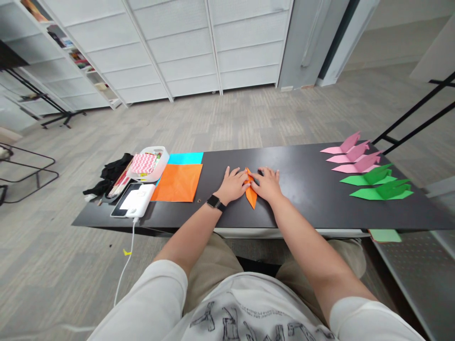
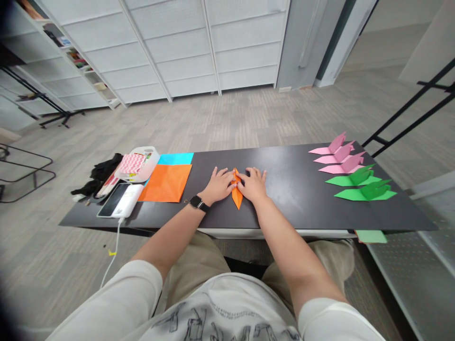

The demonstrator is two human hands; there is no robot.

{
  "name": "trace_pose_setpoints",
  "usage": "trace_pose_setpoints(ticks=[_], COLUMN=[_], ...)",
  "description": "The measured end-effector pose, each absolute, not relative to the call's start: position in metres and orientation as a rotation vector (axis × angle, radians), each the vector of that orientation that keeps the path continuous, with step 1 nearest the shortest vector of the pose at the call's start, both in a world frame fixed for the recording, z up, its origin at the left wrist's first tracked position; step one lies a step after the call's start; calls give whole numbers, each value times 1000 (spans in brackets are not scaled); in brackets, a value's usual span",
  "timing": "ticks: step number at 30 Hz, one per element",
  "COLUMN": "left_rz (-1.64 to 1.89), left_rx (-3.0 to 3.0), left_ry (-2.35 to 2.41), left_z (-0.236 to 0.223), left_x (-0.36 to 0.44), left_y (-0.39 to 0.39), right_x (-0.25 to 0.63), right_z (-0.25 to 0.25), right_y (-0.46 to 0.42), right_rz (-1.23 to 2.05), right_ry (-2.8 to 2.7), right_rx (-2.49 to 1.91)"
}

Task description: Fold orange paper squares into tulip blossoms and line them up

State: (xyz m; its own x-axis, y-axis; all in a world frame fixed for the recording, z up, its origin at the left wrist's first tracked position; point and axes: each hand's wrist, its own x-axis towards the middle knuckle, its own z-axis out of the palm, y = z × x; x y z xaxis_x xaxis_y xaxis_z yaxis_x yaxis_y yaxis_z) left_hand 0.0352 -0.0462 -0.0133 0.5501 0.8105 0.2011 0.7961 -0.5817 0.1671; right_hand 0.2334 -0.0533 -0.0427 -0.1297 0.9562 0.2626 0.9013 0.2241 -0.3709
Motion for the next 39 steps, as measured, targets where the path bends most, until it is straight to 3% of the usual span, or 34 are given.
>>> trace_pose_setpoints(ticks=[17, 26, 39], left_rz=[415, 708, 600], left_rx=[2743, 2741, 2697], left_ry=[1287, 1076, 1002], left_z=[-24, -15, -5], left_x=[18, 13, 14], left_y=[-52, -62, -61], right_x=[240, 258, 264], right_z=[-41, -35, -40], right_y=[-58, -56, -54], right_rz=[180, 172, 273], right_ry=[-2058, -2315, -2208], right_rx=[-1681, -1542, -1489])
